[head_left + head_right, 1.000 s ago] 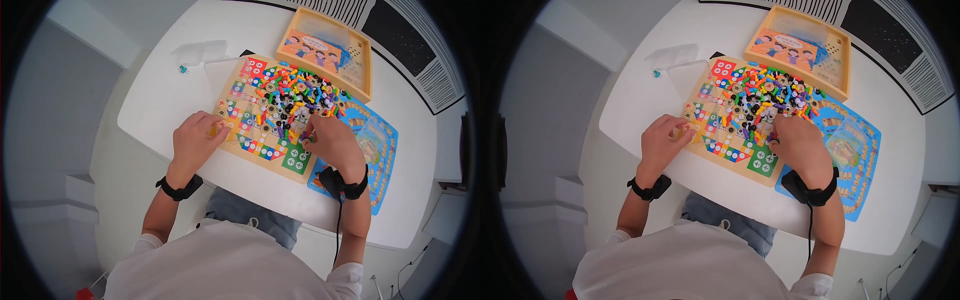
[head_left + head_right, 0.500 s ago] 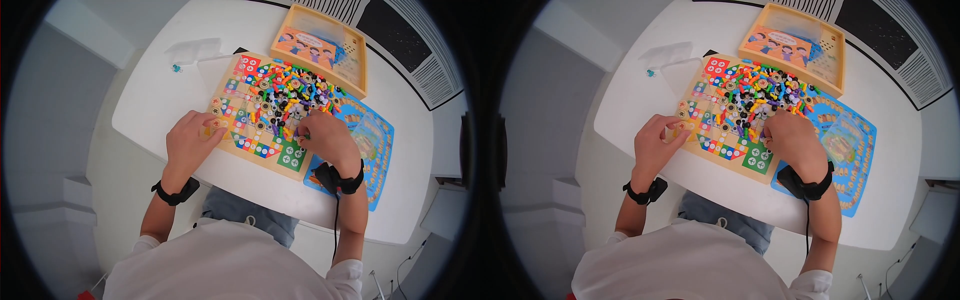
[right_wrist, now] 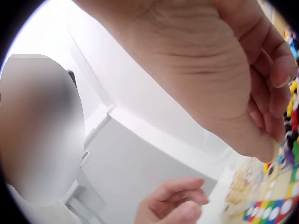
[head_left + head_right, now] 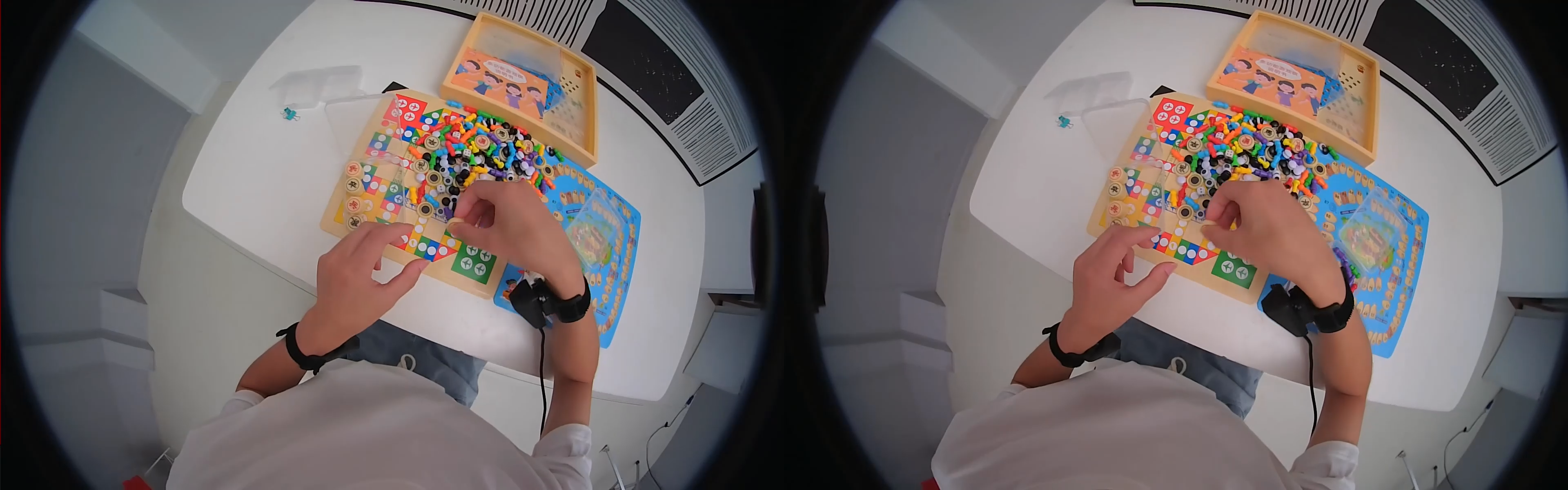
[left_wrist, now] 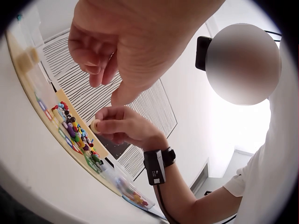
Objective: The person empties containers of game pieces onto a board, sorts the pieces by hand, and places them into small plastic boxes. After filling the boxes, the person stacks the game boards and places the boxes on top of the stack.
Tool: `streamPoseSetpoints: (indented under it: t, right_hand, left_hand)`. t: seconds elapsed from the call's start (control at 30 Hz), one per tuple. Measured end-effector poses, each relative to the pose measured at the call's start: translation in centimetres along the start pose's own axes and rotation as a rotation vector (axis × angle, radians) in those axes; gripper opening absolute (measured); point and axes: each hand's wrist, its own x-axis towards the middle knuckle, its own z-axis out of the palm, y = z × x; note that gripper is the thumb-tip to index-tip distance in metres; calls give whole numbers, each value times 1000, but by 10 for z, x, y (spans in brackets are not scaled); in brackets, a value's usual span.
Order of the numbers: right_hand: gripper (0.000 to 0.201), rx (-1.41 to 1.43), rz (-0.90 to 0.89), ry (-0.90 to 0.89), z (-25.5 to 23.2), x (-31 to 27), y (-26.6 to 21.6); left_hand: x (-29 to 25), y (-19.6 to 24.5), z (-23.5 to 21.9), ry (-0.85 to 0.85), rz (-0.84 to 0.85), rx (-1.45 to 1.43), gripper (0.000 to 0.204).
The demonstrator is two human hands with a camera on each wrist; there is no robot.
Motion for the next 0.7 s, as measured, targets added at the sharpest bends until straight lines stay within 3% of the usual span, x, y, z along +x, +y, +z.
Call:
streamPoseSetpoints:
  t: [0.17,0.3,0.43,0.53,0.6,0.7]
  right_hand:
    - [22,511,92,-163,23,3,-9]
    - [22,625,140,-237,32,6,-12]
    - [25,684,227,-329,34,8,-13]
    - [25,670,225,-304,31,7,-18]
    - [25,643,201,-252,30,7,-15]
    - [25,612,98,-169,32,11,0]
  left_hand:
    - [-3,-5,-2,-2,43,-14,36]
    - [-7,-16,0,66,173,46,34]
    - [-7,-17,-6,76,156,38,30]
    - [-9,-27,-17,17,72,15,30]
    - [-7,-39,-28,36,-222,41,29]
    - [-8,-65,-33,45,-311,5,31]
